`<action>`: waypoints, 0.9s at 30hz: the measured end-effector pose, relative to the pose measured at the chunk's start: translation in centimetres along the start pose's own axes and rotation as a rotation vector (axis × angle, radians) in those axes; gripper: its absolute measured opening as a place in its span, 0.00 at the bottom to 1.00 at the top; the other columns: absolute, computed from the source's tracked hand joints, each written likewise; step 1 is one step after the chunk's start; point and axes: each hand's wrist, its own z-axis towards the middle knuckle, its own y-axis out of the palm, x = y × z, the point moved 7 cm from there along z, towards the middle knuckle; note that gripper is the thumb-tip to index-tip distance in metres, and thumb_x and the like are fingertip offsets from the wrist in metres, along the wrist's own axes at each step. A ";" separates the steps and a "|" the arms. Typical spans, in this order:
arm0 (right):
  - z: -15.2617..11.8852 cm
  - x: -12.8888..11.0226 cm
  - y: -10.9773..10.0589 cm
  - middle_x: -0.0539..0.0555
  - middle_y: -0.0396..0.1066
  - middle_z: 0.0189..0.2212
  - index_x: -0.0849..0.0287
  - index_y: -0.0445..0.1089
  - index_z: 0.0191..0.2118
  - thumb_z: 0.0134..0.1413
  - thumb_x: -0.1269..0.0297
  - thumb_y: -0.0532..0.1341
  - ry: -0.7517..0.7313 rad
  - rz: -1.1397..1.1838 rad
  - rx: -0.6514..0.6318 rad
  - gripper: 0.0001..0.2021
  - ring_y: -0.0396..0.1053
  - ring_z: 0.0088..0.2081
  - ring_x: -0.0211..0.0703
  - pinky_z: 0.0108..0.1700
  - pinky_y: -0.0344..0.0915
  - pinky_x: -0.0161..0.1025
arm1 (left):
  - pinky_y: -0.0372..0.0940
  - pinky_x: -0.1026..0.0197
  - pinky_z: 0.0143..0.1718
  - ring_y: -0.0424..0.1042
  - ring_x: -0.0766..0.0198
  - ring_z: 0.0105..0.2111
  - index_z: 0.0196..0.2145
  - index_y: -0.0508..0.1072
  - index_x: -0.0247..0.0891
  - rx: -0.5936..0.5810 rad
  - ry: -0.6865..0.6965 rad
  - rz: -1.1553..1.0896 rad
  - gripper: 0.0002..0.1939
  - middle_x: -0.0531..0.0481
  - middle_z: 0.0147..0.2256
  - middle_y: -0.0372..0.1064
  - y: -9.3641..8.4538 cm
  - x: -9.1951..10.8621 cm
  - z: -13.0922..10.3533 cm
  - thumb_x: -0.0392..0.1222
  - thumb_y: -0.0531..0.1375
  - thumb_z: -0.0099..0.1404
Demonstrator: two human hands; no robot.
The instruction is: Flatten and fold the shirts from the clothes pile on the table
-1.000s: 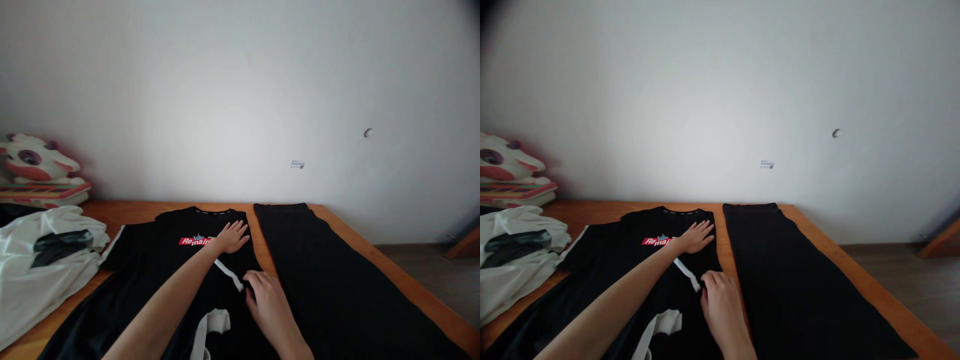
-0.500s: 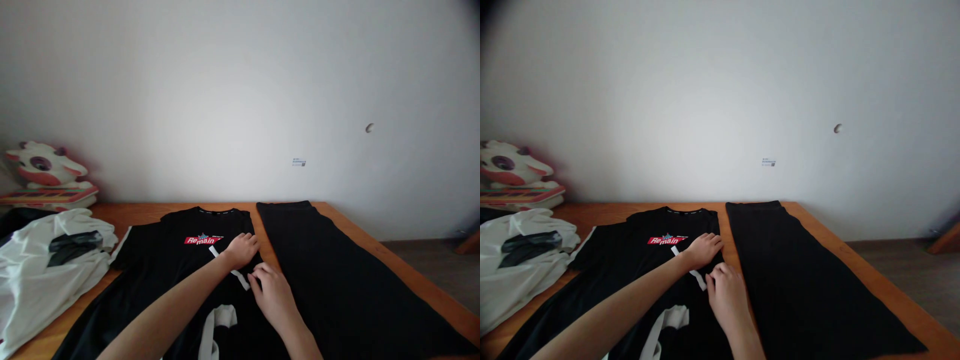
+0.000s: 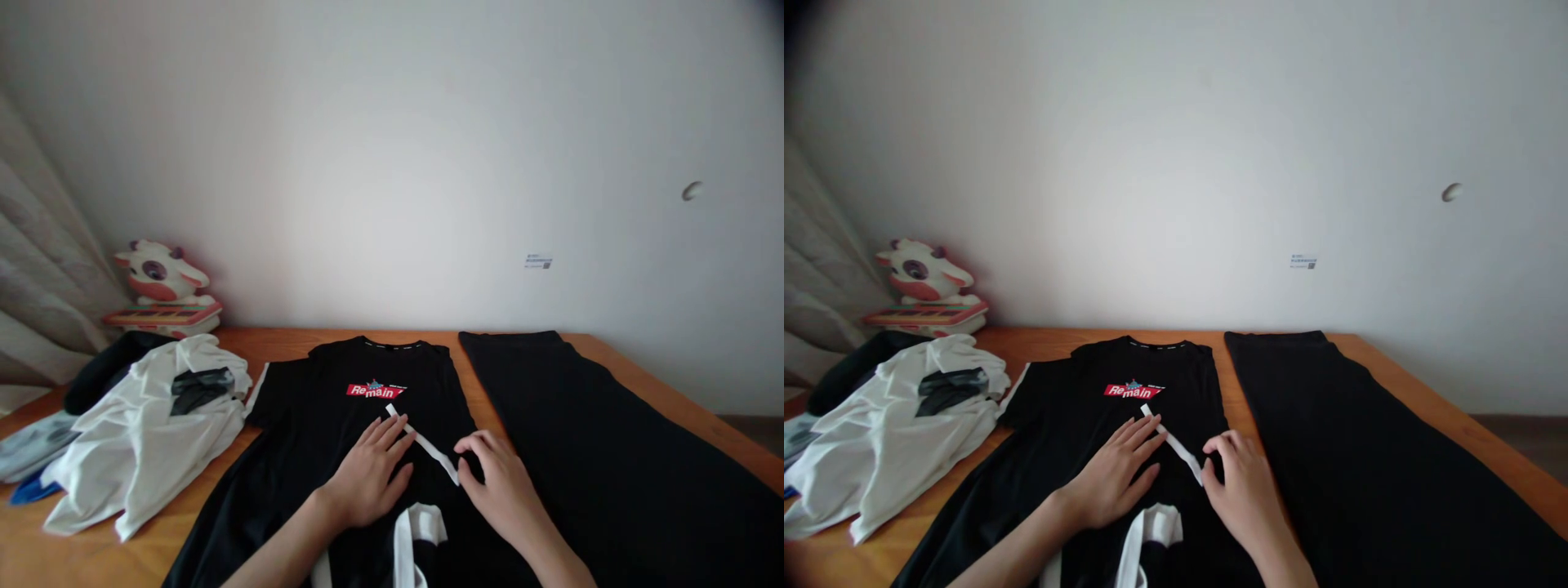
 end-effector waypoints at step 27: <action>13.8 -12.6 8.2 0.60 0.80 0.36 0.57 0.76 0.35 0.71 0.51 0.44 0.107 -0.164 -0.329 0.26 0.79 0.39 0.51 0.34 0.61 0.38 | 0.61 0.65 0.29 0.67 0.67 0.27 0.35 0.71 0.38 0.902 -0.617 -1.396 0.18 0.52 0.30 0.69 -2.1 -8.6 -0.9 0.55 0.66 0.57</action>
